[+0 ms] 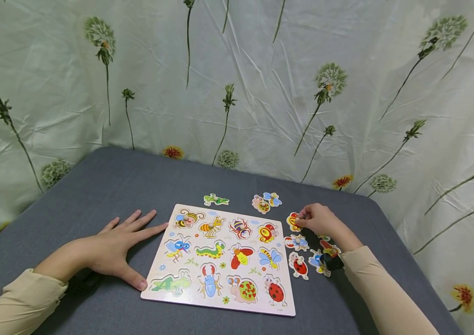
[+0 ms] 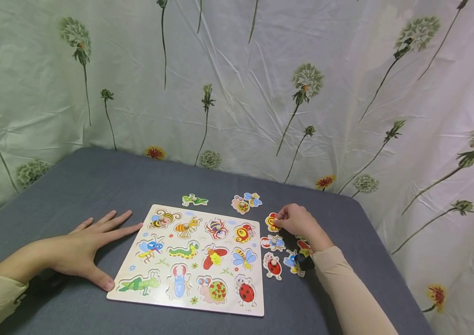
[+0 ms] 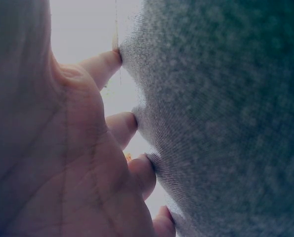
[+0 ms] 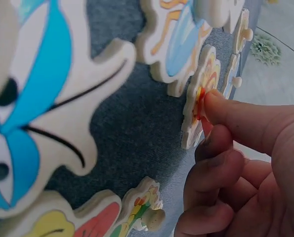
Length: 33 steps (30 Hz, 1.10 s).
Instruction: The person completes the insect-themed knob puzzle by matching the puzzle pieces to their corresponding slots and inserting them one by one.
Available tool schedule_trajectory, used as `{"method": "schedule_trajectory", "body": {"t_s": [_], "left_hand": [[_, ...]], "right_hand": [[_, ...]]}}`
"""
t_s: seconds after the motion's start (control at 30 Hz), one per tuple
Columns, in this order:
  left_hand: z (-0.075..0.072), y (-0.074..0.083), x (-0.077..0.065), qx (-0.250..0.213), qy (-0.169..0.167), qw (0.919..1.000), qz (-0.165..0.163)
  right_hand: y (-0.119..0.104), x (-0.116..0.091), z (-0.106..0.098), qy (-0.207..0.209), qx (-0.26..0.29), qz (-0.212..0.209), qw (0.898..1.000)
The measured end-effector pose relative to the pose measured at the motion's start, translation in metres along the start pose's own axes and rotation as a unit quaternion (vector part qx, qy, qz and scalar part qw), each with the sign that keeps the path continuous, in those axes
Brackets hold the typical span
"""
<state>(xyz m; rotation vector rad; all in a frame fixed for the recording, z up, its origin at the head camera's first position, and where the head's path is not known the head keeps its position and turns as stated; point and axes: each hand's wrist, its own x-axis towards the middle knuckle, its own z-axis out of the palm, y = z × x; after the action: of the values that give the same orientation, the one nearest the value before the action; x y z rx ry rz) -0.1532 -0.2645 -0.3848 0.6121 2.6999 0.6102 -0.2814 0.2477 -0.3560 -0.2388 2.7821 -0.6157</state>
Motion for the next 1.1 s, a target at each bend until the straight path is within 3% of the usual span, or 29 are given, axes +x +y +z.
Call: {"method": "schedule_trajectory", "body": {"t_s": [0.57,0.83,1.1], "left_hand": [[0.0,0.0,0.0,-0.008,0.0,1.0,0.002],[-0.001,0.0,0.0,-0.01,0.0,0.9999,0.004],[-0.001,0.001,-0.001,-0.007,0.001,1.0,0.005]], "right_hand": [[0.012,0.0,0.004,-0.007,0.061,-0.029,0.998],[0.015,0.0,0.006,-0.006,0.063,-0.051,0.997],[0.012,-0.001,0.007,-0.012,0.078,-0.044,0.996]]}}
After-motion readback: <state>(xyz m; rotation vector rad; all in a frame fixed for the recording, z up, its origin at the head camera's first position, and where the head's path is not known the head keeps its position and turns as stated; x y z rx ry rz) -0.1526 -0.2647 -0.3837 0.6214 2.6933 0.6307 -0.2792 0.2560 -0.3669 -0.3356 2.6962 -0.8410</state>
